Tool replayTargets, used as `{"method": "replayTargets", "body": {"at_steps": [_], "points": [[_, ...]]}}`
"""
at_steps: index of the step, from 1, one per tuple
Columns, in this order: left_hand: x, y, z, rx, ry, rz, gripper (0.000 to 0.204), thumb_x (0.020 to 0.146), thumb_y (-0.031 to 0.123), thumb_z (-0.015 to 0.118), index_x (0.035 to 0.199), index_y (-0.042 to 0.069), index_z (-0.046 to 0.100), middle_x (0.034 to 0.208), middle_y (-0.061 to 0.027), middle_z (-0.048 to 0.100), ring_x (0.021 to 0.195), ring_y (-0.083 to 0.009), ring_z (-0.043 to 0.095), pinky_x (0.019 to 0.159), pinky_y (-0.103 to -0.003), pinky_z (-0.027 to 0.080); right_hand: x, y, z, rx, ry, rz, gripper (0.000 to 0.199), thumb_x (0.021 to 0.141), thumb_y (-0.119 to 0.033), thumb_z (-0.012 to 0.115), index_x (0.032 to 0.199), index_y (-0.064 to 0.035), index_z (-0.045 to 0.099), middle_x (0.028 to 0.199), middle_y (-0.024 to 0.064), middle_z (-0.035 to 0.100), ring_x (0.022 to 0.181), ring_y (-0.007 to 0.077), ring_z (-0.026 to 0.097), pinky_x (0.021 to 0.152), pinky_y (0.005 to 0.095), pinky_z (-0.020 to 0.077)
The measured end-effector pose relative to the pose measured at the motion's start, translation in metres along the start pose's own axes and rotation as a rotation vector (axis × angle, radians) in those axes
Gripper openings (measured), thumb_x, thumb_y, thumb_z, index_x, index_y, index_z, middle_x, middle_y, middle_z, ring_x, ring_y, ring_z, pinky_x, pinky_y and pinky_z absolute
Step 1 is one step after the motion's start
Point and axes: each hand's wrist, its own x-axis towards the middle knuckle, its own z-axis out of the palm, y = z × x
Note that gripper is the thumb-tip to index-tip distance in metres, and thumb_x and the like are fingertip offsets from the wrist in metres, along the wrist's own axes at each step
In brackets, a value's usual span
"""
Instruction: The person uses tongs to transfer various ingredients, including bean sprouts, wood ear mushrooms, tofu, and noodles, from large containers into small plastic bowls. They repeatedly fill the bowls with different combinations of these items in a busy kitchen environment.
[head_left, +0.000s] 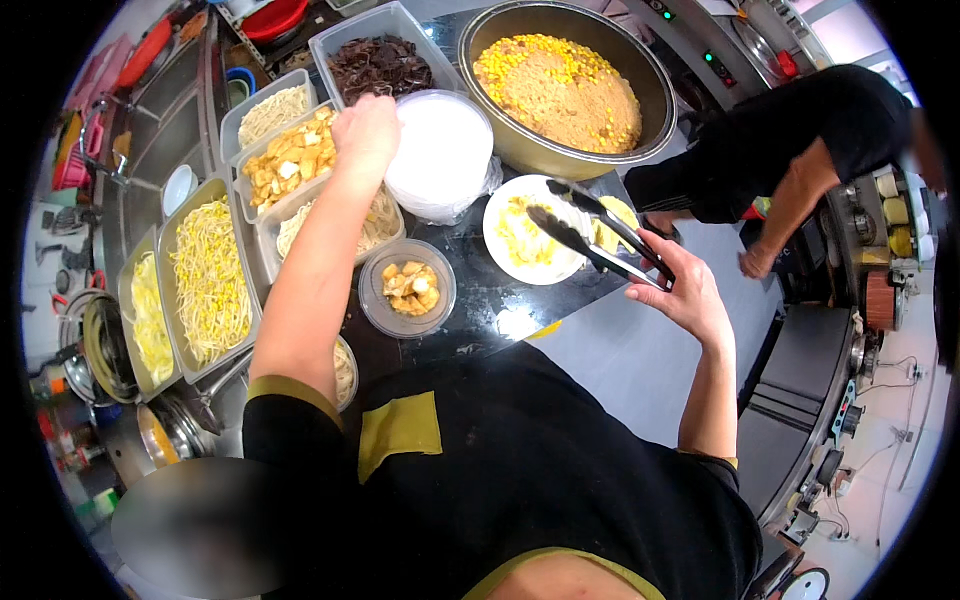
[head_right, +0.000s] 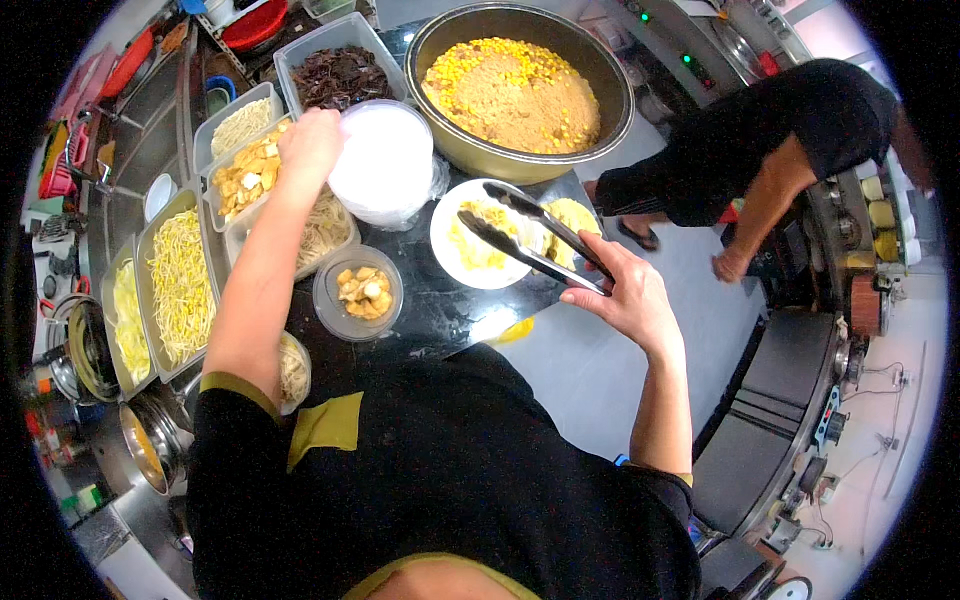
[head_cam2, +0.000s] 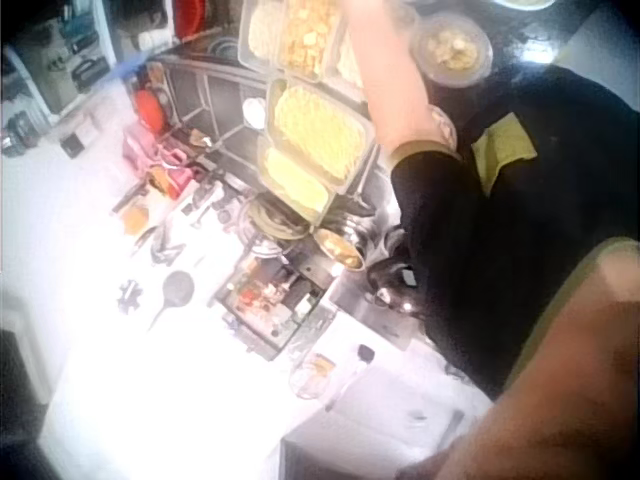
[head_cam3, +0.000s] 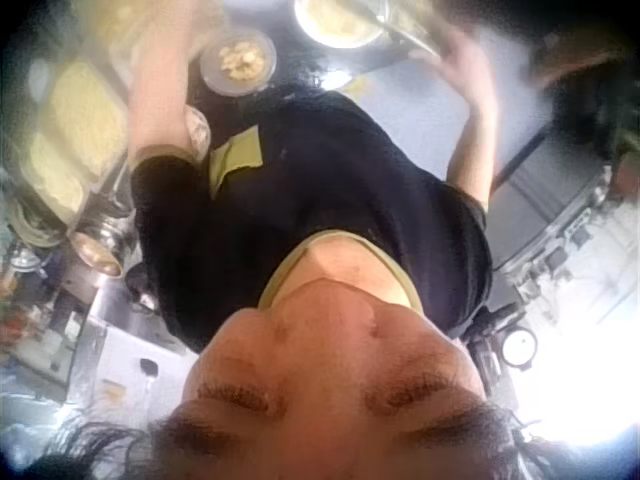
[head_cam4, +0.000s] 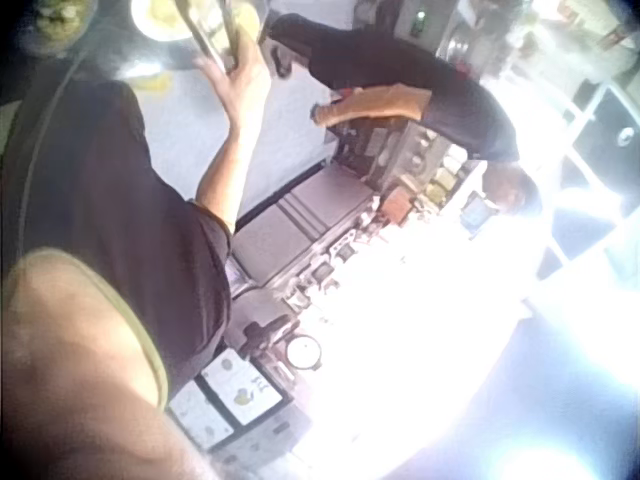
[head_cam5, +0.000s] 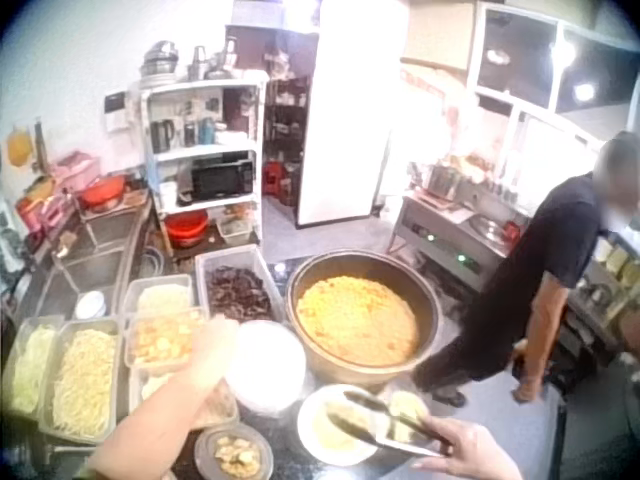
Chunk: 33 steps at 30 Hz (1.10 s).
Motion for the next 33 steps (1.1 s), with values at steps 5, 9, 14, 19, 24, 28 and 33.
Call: {"method": "replayTargets", "body": {"at_steps": [5,9,14,19,24,28,33], "points": [[-0.011,-0.016,-0.035,-0.261,0.24,0.188,0.022,0.09,0.018,0.06,0.105,0.006,0.072,0.1,-0.0117,0.068,0.091,-0.0264,0.067,0.077,-0.04,0.054,0.012,0.006,0.023,-0.481,-0.041,-0.037,0.085,0.061,-0.043,0.086,0.13,-0.004,0.054,0.095,0.0109,0.063,0.088,0.0244,0.066,0.075,0.0389,0.0517],[-0.04,-0.047,-0.049,-1.239,-0.001,0.076,0.05,0.088,0.012,0.056,0.137,0.011,0.053,0.118,-0.0111,0.063,0.093,-0.0255,0.066,0.072,-0.038,0.058,0.044,0.006,0.057,-0.718,-0.069,-0.112,0.093,0.056,-0.043,0.088,0.13,-0.0015,0.048,0.101,0.0094,0.061,0.1,0.0244,0.063,0.084,0.041,0.0485],[-0.135,-0.068,-0.045,-1.827,-0.143,-0.136,0.077,0.082,-0.002,0.045,0.154,0.014,0.022,0.142,-0.024,0.045,0.119,-0.0343,0.057,0.084,-0.047,0.059,0.057,0.018,0.083,-0.773,-0.209,-0.101,0.055,0.065,-0.038,0.084,0.103,-0.0051,0.06,0.089,0.0073,0.067,0.085,0.0259,0.069,0.071,0.0381,0.0541],[-0.211,-0.089,-0.008,-2.111,-0.268,-0.309,0.074,0.087,0.002,0.04,0.155,0.013,0.017,0.138,-0.0264,0.047,0.126,-0.0389,0.051,0.094,-0.053,0.052,0.046,0.027,0.085,-0.598,-0.146,-0.078,0.035,0.077,-0.032,0.077,0.098,-0.0074,0.064,0.081,0.0128,0.069,0.076,0.0302,0.069,0.067,0.0407,0.0548],[-0.247,-0.088,0.013,-2.107,-0.182,-0.467,0.053,0.101,0.018,0.04,0.152,0.013,0.028,0.122,-0.0205,0.058,0.11,-0.0328,0.061,0.086,-0.05,0.056,0.034,0.027,0.074,-0.558,-0.13,-0.008,0.033,0.08,-0.033,0.073,0.102,-0.0102,0.065,0.078,0.0133,0.068,0.077,0.031,0.068,0.069,0.0427,0.0533],[-0.256,-0.085,0.021,-2.067,-0.101,-0.499,0.049,0.105,0.033,0.039,0.149,0.014,0.034,0.111,-0.014,0.061,0.1,-0.0274,0.064,0.08,-0.045,0.058,0.017,0.022,0.058,-0.467,-0.05,-0.016,0.032,0.08,-0.032,0.073,0.102,-0.0113,0.064,0.08,0.014,0.068,0.078,0.0336,0.067,0.069,0.044,0.0523],[-0.258,-0.086,0.023,-1.977,-0.079,-0.503,0.051,0.105,0.042,0.036,0.148,0.015,0.036,0.11,-0.0138,0.06,0.1,-0.0252,0.063,0.089,-0.043,0.055,-0.001,0.021,0.05,-0.419,0.046,-0.015,0.034,0.079,-0.03,0.075,0.106,-0.0118,0.066,0.083,0.0147,0.068,0.079,0.0338,0.067,0.071,0.044,0.0526]]}}
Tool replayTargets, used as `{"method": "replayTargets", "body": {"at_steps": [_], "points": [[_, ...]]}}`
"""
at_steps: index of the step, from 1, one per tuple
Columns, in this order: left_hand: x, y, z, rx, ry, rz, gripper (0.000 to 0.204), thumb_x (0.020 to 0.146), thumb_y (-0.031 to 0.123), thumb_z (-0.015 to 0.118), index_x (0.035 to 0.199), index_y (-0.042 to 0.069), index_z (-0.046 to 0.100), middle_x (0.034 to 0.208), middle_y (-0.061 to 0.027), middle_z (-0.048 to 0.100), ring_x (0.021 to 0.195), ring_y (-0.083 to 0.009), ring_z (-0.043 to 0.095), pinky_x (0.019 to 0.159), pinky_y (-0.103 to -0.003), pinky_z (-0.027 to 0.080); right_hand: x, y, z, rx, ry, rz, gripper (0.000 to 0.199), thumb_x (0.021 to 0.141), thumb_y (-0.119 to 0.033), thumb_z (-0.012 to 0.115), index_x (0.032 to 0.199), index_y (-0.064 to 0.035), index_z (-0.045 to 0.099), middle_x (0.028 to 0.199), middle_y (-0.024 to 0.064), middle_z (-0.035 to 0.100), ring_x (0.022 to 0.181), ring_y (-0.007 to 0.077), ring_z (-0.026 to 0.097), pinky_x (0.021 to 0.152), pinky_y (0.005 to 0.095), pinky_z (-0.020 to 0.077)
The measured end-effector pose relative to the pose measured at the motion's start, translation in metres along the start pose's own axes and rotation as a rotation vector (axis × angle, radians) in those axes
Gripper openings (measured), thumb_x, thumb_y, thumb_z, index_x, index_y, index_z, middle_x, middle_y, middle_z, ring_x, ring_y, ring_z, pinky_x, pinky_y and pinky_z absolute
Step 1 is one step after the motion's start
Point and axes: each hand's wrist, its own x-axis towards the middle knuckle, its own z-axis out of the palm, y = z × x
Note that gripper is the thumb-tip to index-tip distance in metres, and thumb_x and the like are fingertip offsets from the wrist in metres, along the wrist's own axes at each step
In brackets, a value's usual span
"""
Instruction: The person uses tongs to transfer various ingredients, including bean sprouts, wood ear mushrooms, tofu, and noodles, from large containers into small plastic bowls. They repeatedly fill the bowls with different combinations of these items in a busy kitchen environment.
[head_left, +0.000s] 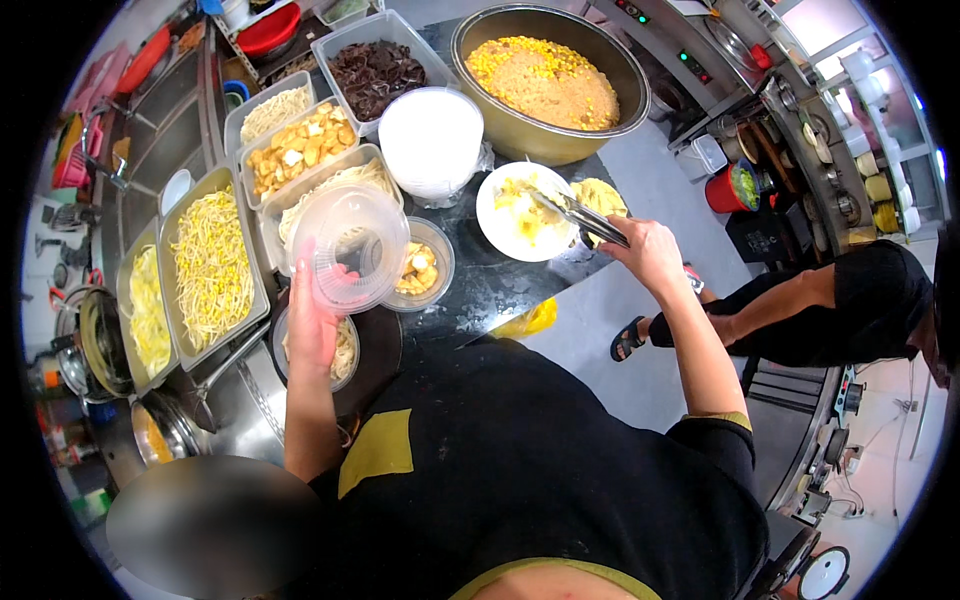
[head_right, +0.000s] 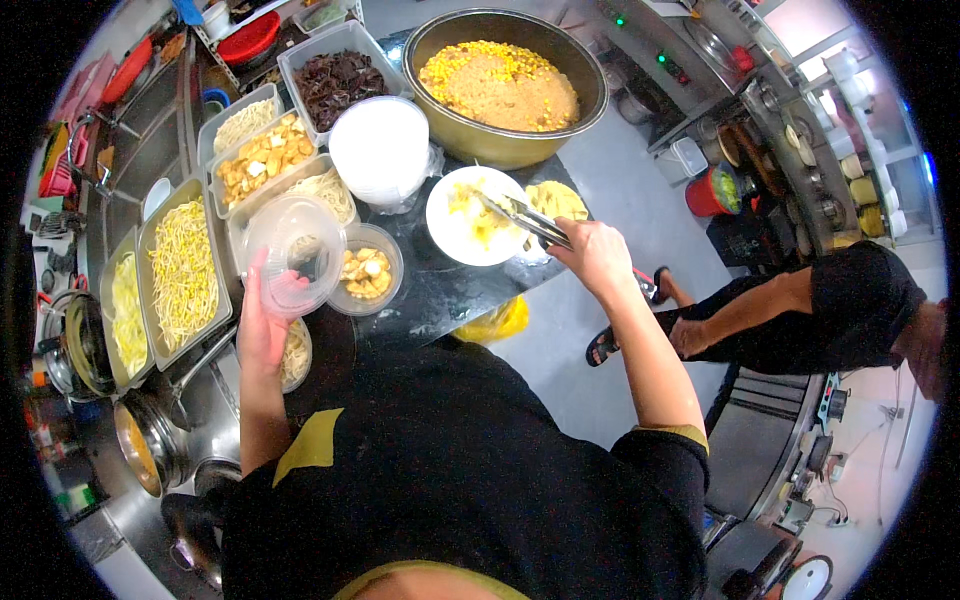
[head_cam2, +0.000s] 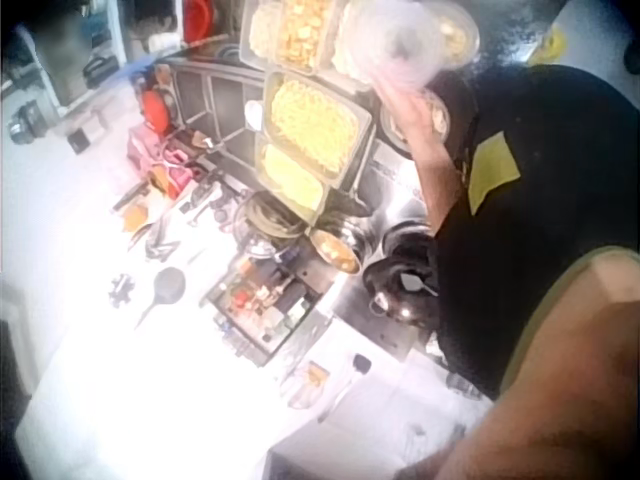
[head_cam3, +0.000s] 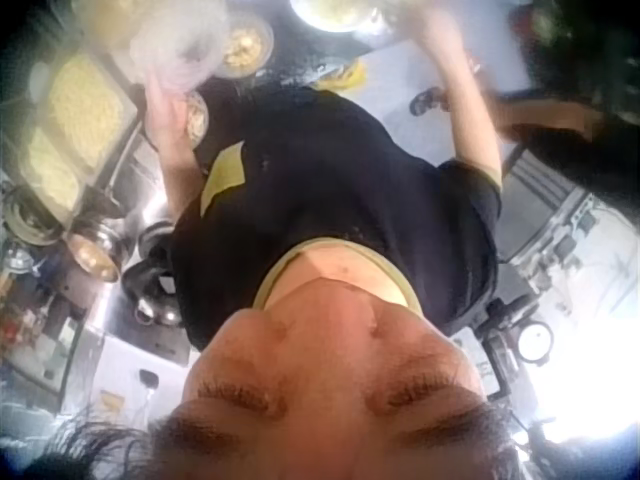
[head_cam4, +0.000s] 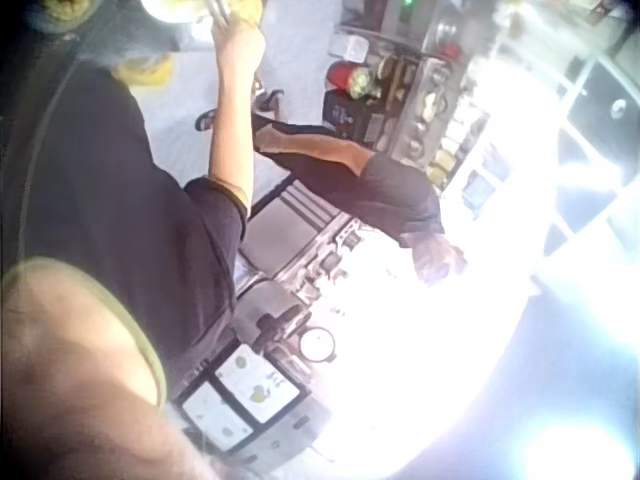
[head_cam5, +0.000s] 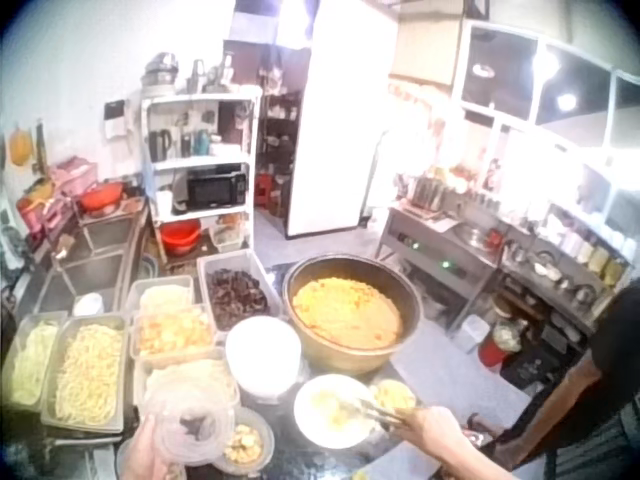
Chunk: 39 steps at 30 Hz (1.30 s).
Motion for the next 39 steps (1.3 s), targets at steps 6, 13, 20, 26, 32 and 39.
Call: {"method": "replayTargets", "body": {"at_steps": [6,13,20,26,32,39], "points": [[0.012,-0.026,0.004,0.017,-0.013,-0.003,0.058,0.102,0.053,0.038,0.146,0.014,0.038,0.104,-0.0101,0.059,0.092,-0.0212,0.064,0.082,-0.043,0.057,-0.014,-0.008,-0.019,0.031,0.044,0.05,0.042,0.078,-0.032,0.076,0.115,-0.0125,0.068,0.087,0.0156,0.07,0.081,0.0333,0.067,0.072,0.0426,0.0537],[0.015,-0.036,0.033,0.044,-0.007,-0.045,0.068,0.098,0.062,0.04,0.148,0.015,0.036,0.105,-0.0083,0.052,0.088,-0.0158,0.058,0.075,-0.037,0.058,-0.023,-0.006,-0.026,0.056,0.094,0.056,0.043,0.078,-0.031,0.076,0.116,-0.01,0.068,0.084,0.0165,0.069,0.08,0.0337,0.067,0.072,0.0424,0.0531],[0.021,-0.054,0.045,0.179,-0.067,-0.019,0.073,0.098,0.065,0.035,0.149,0.014,0.032,0.113,-0.0114,0.052,0.092,-0.0191,0.059,0.079,-0.04,0.059,-0.03,-0.003,-0.03,0.139,0.152,-0.005,0.043,0.078,-0.025,0.077,0.116,-0.0079,0.068,0.086,0.0174,0.069,0.076,0.0331,0.067,0.07,0.0405,0.0525],[0.012,-0.068,0.085,0.185,-0.117,-0.03,0.081,0.095,0.069,0.035,0.146,0.005,0.03,0.123,-0.0167,0.051,0.104,-0.0254,0.063,0.069,-0.04,0.063,-0.047,-0.038,-0.083,0.486,0.139,-0.01,0.047,0.077,-0.019,0.079,0.118,-0.0003,0.065,0.084,0.0154,0.068,0.071,0.0183,0.065,0.07,0.0312,0.0522],[0.021,-0.081,0.101,0.189,-0.134,-0.053,0.082,0.094,0.071,0.031,0.146,0.008,0.032,0.13,-0.0166,0.048,0.113,-0.026,0.059,0.075,-0.04,0.061,-0.043,-0.072,-0.06,0.351,-0.003,-0.233,0.06,0.076,-0.035,0.08,0.123,-0.0035,0.06,0.091,0.0159,0.069,0.081,0.0305,0.069,0.072,0.0398,0.0547],[0.011,-0.07,0.086,0.15,-0.021,-0.034,0.068,0.101,0.056,0.037,0.143,0.003,0.037,0.134,-0.0147,0.05,0.114,-0.021,0.06,0.073,-0.036,0.061,-0.017,-0.064,-0.101,-0.214,-0.016,-0.129,0.075,0.062,-0.044,0.085,0.122,-0.0075,0.059,0.09,0.0091,0.066,0.08,0.026,0.068,0.068,0.0395,0.0536]]}}
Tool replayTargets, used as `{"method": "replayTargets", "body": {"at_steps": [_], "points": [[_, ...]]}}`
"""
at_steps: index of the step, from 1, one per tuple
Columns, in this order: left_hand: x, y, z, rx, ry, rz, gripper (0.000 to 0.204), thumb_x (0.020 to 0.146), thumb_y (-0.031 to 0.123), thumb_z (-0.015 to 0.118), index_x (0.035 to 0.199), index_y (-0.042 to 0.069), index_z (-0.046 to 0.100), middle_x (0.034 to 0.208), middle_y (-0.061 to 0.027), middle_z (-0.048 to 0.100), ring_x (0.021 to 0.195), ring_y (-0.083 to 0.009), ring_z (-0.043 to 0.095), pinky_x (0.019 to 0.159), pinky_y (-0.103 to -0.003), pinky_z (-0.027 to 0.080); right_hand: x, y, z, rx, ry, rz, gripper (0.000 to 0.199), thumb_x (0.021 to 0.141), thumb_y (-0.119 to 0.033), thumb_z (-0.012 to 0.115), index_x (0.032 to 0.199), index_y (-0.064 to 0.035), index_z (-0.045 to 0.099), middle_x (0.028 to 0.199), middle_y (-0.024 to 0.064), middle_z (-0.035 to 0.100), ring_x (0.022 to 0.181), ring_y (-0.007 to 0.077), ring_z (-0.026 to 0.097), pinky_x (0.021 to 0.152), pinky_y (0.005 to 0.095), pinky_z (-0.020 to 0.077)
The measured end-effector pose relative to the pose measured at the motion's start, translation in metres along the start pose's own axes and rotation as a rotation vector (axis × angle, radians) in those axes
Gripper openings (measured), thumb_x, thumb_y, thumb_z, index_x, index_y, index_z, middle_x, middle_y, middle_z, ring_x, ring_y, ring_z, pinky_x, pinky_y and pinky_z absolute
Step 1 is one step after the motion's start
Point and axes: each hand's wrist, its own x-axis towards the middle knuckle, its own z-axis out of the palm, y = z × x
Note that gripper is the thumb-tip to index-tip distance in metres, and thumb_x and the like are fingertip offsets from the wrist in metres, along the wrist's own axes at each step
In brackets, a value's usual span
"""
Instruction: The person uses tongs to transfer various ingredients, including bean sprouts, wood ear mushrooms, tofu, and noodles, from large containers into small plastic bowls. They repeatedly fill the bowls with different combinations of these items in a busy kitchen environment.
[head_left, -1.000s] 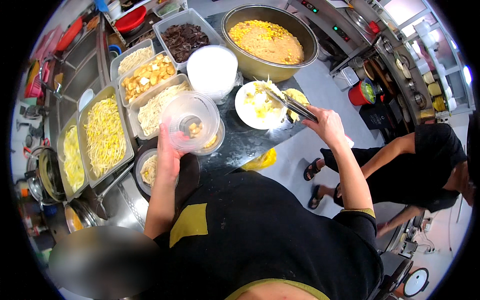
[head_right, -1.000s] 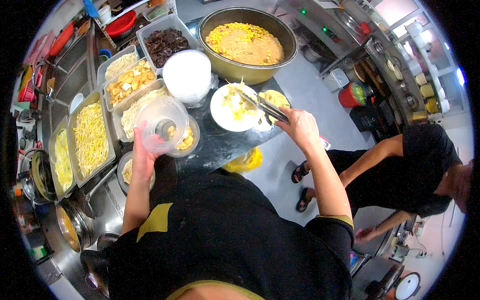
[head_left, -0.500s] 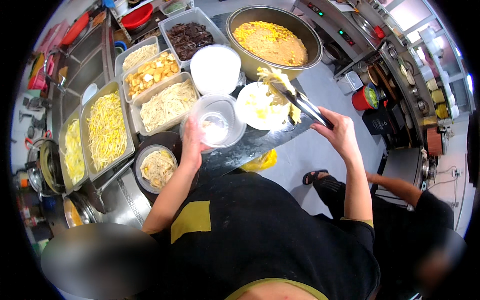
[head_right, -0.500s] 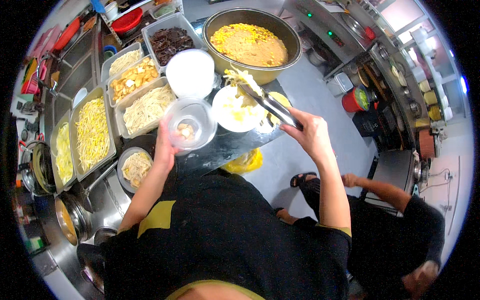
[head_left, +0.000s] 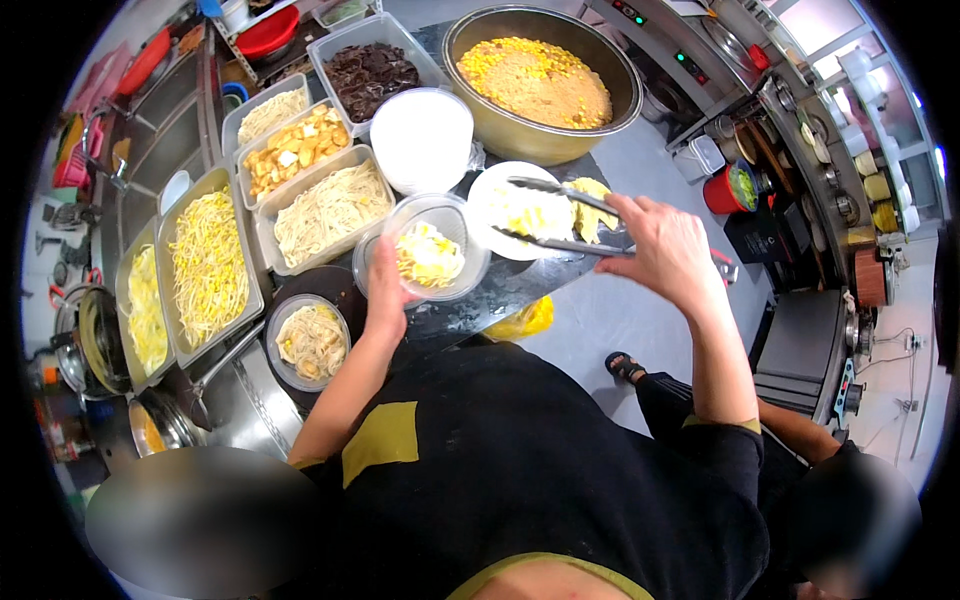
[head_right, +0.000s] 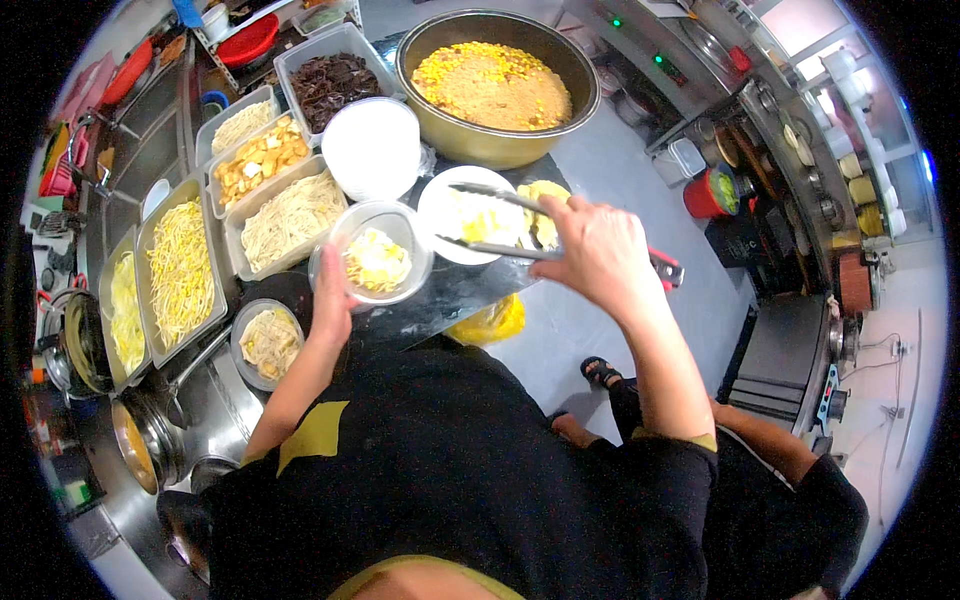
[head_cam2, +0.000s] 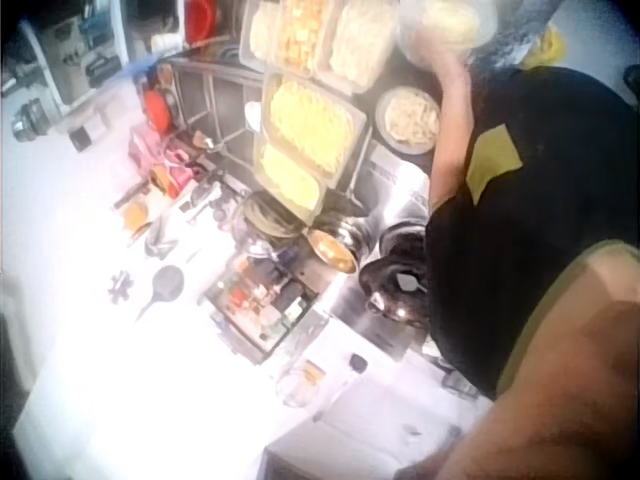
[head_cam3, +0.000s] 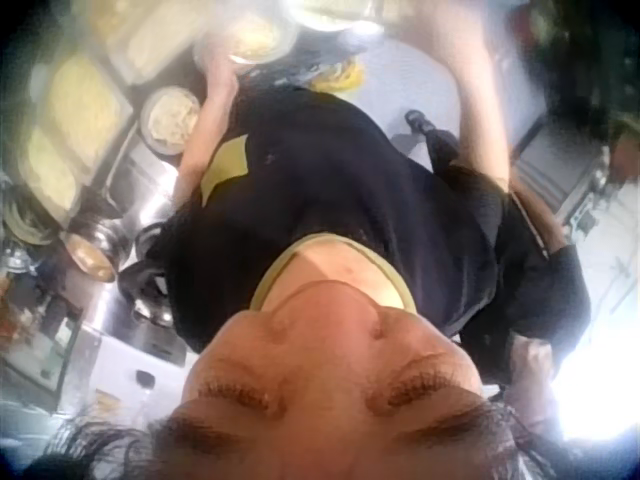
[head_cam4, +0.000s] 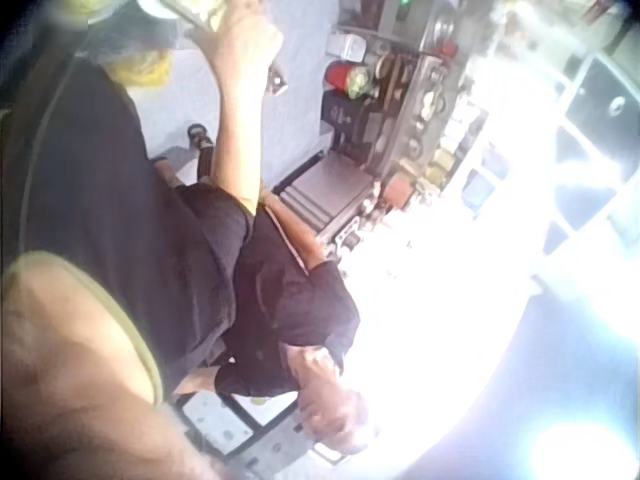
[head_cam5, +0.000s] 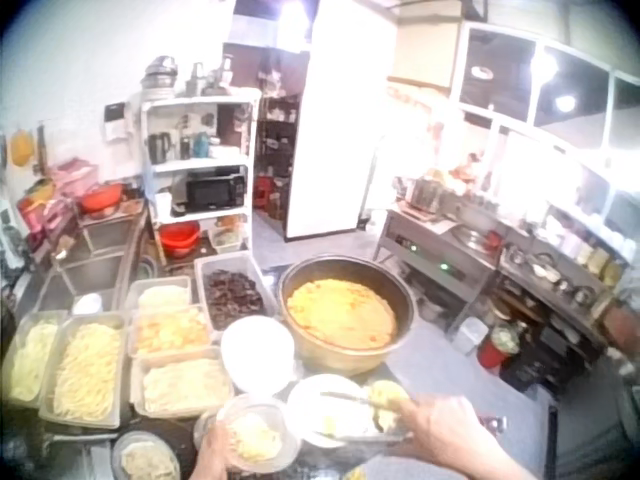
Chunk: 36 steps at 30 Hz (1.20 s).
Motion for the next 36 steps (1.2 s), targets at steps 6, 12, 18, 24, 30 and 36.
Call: {"method": "replayTargets", "body": {"at_steps": [6,12,18,24,30,36], "points": [[0.015,-0.006,-0.033,-0.109,0.023,0.089,0.066,0.103,0.052,0.035,0.145,0.001,0.037,0.141,-0.0152,0.047,0.127,-0.0223,0.051,0.1,-0.036,0.048,0.063,0.015,0.092,-0.31,-0.247,0.036,0.032,0.07,-0.029,0.079,0.093,-0.0081,0.069,0.083,0.0059,0.07,0.081,0.0245,0.07,0.066,0.0366,0.0537],[0.007,0.011,-0.038,-0.132,0.065,0.129,0.067,0.104,0.052,0.032,0.148,0.002,0.033,0.146,-0.0149,0.042,0.132,-0.0236,0.045,0.107,-0.039,0.041,0.085,0.016,0.098,-0.295,-0.202,-0.072,0.016,0.072,-0.021,0.075,0.084,-0.011,0.073,0.08,0.007,0.071,0.078,0.0246,0.071,0.066,0.0363,0.0549],[0.005,0.015,-0.036,-0.152,0.079,0.092,0.066,0.105,0.052,0.024,0.149,0.003,0.03,0.151,-0.0129,0.037,0.139,-0.0243,0.037,0.114,-0.039,0.032,0.103,0.01,0.097,-0.205,-0.203,-0.027,0.028,0.068,-0.032,0.081,0.085,-0.0109,0.072,0.078,0.0092,0.071,0.077,0.0266,0.071,0.067,0.0368,0.0552],[0.006,0.008,-0.032,-0.107,0.054,0.065,0.067,0.105,0.052,0.026,0.15,0.003,0.029,0.151,-0.0134,0.036,0.138,-0.0238,0.038,0.114,-0.038,0.032,0.1,0.03,0.102,-0.049,-0.216,-0.005,0.033,0.067,-0.035,0.081,0.083,-0.0074,0.072,0.077,0.0124,0.07,0.077,0.03,0.07,0.069,0.0416,0.0557],[0.019,-0.012,-0.022,-0.097,0.082,0.064,0.066,0.102,0.052,0.038,0.144,0.001,0.037,0.141,-0.0134,0.047,0.127,-0.0208,0.05,0.101,-0.035,0.047,0.054,0.046,0.014,0.287,-0.086,0.023,0.031,0.07,-0.031,0.08,0.093,-0.0118,0.074,0.075,0.0147,0.068,0.071,0.0325,0.066,0.068,0.0423,0.0517],[0.022,-0.005,-0.002,-0.045,0.02,0.005,0.067,0.103,0.053,0.034,0.144,0.001,0.036,0.138,-0.0142,0.049,0.125,-0.022,0.053,0.098,-0.038,0.05,0.029,0.021,-0.01,0.403,-0.126,-0.168,0.072,0.065,-0.048,0.083,0.119,-0.0046,0.063,0.085,0.0169,0.069,0.079,0.0353,0.067,0.071,0.0419,0.0522]]}}
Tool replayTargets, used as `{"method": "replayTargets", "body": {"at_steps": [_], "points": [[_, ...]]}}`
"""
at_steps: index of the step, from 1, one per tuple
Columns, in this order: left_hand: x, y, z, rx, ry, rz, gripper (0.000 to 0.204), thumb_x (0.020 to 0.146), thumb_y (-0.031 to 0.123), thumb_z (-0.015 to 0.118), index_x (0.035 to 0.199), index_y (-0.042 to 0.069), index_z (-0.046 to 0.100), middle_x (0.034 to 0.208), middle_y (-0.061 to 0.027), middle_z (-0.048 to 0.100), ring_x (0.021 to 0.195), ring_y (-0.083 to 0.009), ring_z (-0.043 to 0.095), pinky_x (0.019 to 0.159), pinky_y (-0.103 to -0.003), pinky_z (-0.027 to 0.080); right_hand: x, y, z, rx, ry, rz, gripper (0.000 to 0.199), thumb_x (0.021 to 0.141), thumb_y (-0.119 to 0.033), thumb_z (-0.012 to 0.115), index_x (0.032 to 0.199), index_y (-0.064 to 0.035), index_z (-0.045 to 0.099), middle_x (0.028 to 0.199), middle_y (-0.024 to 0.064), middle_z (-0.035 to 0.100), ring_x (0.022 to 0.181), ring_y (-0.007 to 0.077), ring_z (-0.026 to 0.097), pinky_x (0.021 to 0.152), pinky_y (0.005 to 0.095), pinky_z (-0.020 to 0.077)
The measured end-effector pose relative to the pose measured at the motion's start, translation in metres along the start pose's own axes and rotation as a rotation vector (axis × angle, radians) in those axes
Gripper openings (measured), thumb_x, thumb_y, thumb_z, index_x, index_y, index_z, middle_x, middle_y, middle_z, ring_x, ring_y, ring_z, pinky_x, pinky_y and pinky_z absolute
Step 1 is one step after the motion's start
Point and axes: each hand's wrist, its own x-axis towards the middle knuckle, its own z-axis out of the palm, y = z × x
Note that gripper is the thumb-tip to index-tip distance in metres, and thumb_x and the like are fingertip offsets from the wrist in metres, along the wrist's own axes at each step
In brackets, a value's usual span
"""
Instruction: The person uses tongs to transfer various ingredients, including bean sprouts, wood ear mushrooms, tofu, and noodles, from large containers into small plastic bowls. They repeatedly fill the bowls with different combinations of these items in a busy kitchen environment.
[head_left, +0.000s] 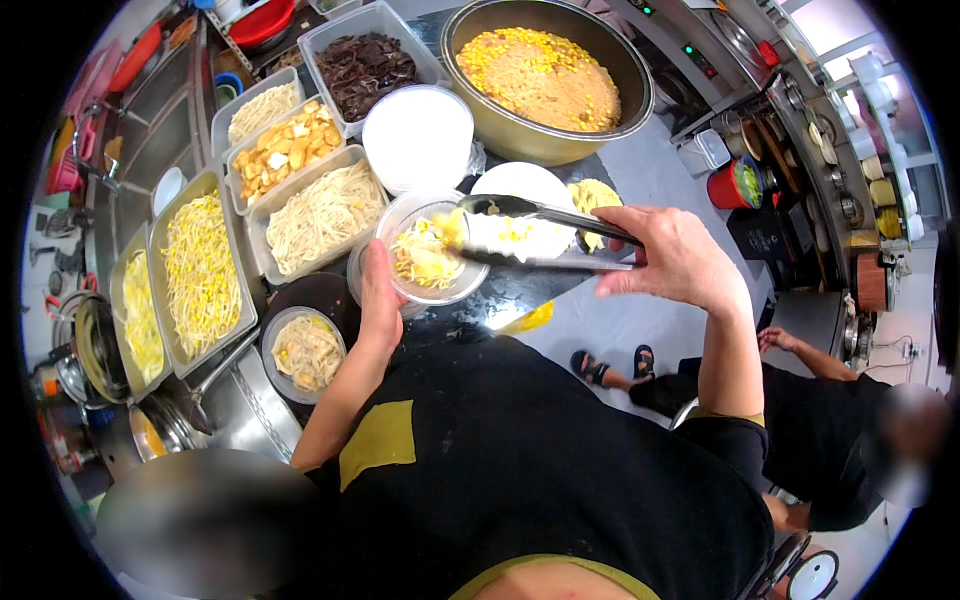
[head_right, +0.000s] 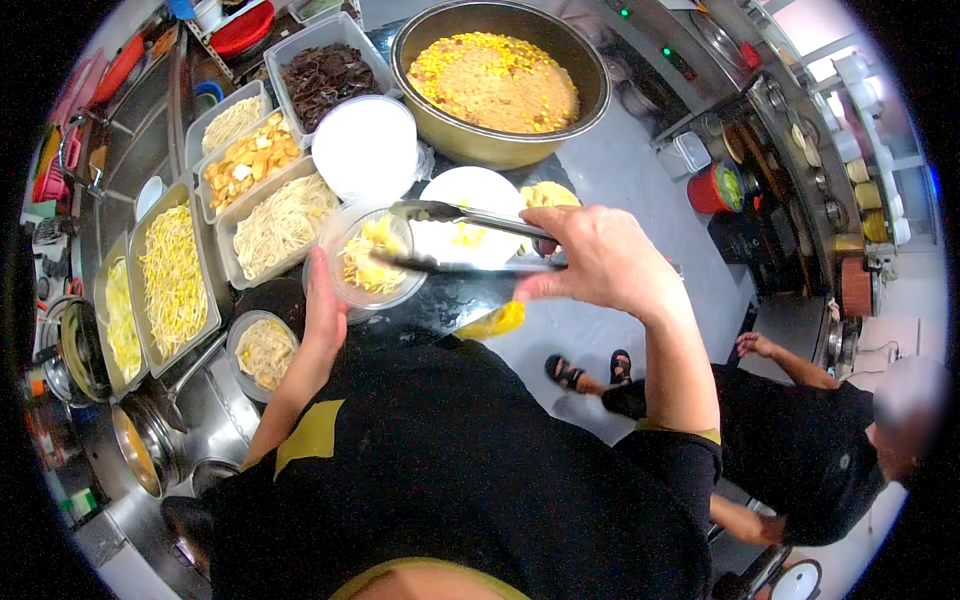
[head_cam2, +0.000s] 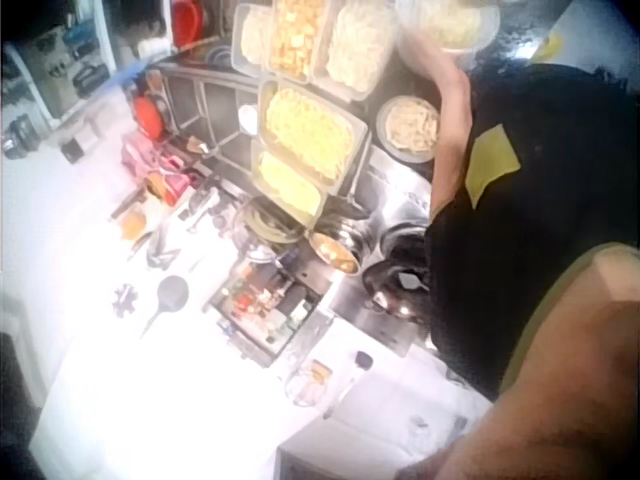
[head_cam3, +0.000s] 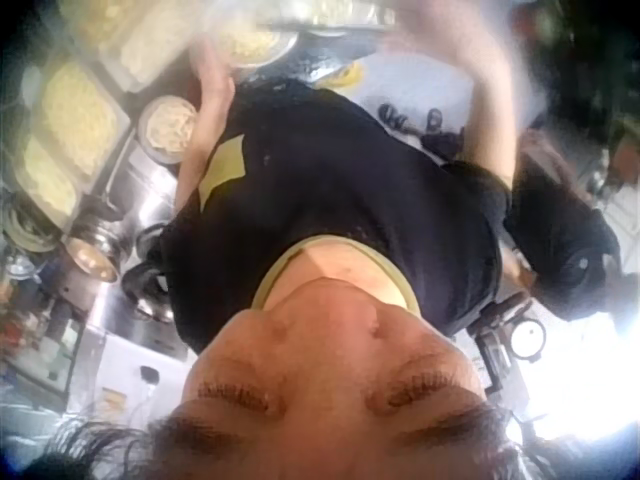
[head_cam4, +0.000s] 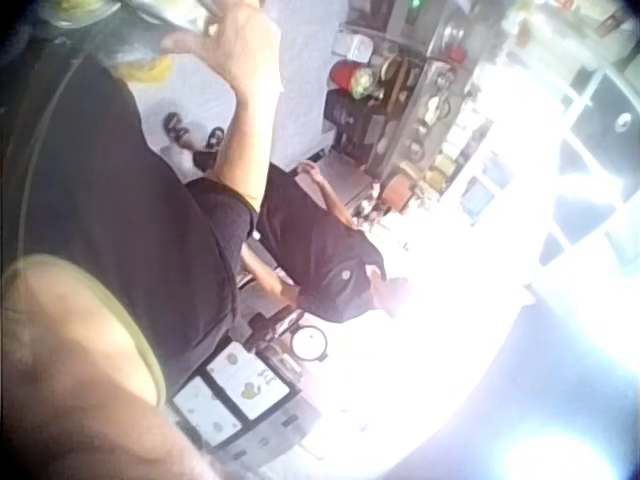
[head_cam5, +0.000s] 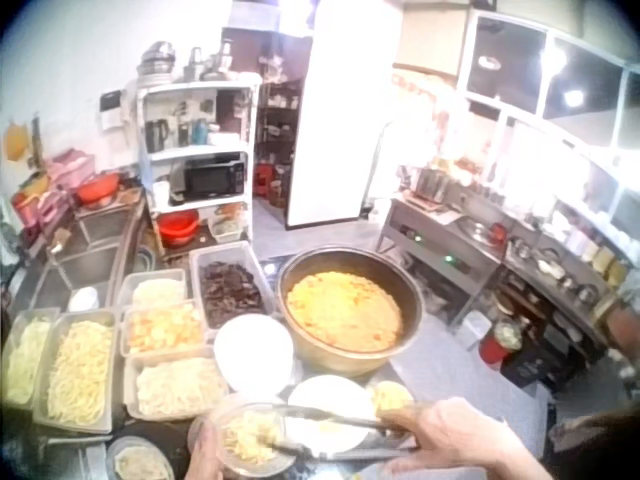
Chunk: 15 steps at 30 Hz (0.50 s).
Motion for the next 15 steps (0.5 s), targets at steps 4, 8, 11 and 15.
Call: {"method": "replayTargets", "body": {"at_steps": [4,8,11,15], "points": [[-0.005,0.006,-0.007,-0.068,-0.001,0.018,0.065,0.104,0.051,0.03,0.146,0.002,0.034,0.143,-0.0145,0.046,0.129,-0.0232,0.049,0.106,-0.039,0.043,-0.007,0.028,0.017,0.084,0.03,0.147,0.051,0.071,-0.031,0.077,0.11,-0.0035,0.06,0.078,0.0164,0.067,0.076,0.0363,0.067,0.071,0.0448,0.0518],[-0.018,0.025,-0.037,-0.143,0.036,0.057,0.066,0.104,0.054,0.026,0.146,0.004,0.036,0.146,-0.0137,0.043,0.135,-0.0245,0.042,0.113,-0.04,0.034,-0.007,0.07,0.129,0.239,0.219,0.398,0.03,0.077,-0.014,0.064,0.105,-0.0051,0.059,0.077,0.0197,0.066,0.075,0.0353,0.068,0.069,0.043,0.053],[-0.041,0.055,-0.061,-0.211,0.122,0.119,0.066,0.104,0.054,0.025,0.145,0.004,0.038,0.147,-0.013,0.043,0.136,-0.026,0.041,0.114,-0.042,0.032,0.006,0.065,0.214,0.363,0.334,0.413,0.043,0.079,-0.015,0.065,0.121,-0.0132,0.061,0.078,0.0199,0.066,0.074,0.0357,0.068,0.07,0.044,0.0532],[-0.057,0.085,-0.095,-0.239,0.268,0.271,0.066,0.104,0.053,0.023,0.146,0.004,0.037,0.148,-0.013,0.042,0.137,-0.0264,0.04,0.114,-0.043,0.032,0.02,0.051,0.254,0.358,0.413,0.489,0.03,0.078,-0.015,0.069,0.107,-0.0112,0.064,0.071,0.0173,0.064,0.068,0.0363,0.066,0.064,0.0451,0.0513]]}}
